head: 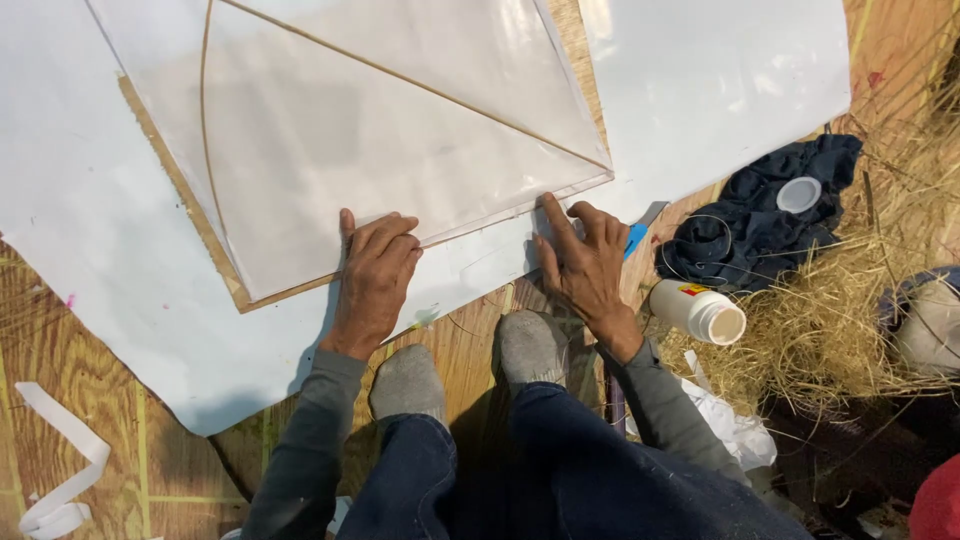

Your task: The person assembles a kite frame by attaching thin wooden sticks to a white sheet using adhesive tape. They smooth the tape along the sticks and edges to secure the structure.

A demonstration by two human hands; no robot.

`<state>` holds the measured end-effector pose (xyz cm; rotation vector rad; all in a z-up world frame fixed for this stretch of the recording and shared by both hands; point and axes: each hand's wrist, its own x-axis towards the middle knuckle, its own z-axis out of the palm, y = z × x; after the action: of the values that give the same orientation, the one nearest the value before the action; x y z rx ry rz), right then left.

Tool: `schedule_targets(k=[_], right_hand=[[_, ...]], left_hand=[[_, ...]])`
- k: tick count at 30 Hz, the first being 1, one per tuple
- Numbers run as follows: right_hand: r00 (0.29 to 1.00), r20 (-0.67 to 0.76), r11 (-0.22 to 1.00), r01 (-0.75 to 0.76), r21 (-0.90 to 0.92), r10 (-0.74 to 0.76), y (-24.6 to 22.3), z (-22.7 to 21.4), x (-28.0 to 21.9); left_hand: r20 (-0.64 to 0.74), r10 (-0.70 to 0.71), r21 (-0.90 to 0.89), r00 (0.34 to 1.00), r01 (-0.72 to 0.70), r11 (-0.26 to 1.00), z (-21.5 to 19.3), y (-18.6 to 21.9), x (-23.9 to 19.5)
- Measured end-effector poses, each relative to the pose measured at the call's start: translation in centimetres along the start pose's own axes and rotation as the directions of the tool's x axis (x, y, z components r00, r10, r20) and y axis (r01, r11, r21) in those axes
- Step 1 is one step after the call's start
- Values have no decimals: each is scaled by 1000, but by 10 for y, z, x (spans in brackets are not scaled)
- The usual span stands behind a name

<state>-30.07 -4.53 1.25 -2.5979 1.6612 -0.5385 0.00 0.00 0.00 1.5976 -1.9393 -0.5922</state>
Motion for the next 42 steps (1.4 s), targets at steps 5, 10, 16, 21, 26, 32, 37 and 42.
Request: schedule_targets(k=[5,10,16,21,26,32,37,42], right_hand=[[996,-24,992,-90,-87,89,54,16,-13],[988,-89,976,-140,-166,127,61,-18,-10],[960,-167,973,-232,-22,225,52,-108,-58],[854,-22,852,-516,86,519,45,-159,-105],[848,150,855,-518,32,509,59,-163,-122],[916,264,953,-285,-100,301,87,-151,-141],[898,313,948,-270,-167,310,98,-147,-145],[860,354,930,-337,-146,367,98,-146,-141]], left_hand=[[24,-28,7,999,28,1000,0,1,-1],[37,-12,59,999,10,998,-1,2,-2],[101,20,186,995,-39,982,-22,10,-3],[109,103,224,989,-125,967,-36,-9,-23],[74,98,256,992,-114,960,-57,-23,-38],[93,154,274,984,-174,946,-68,-35,-53],[34,176,260,984,-178,949,-62,-46,-61],[-75,192,252,978,-168,953,-65,-59,-66]])
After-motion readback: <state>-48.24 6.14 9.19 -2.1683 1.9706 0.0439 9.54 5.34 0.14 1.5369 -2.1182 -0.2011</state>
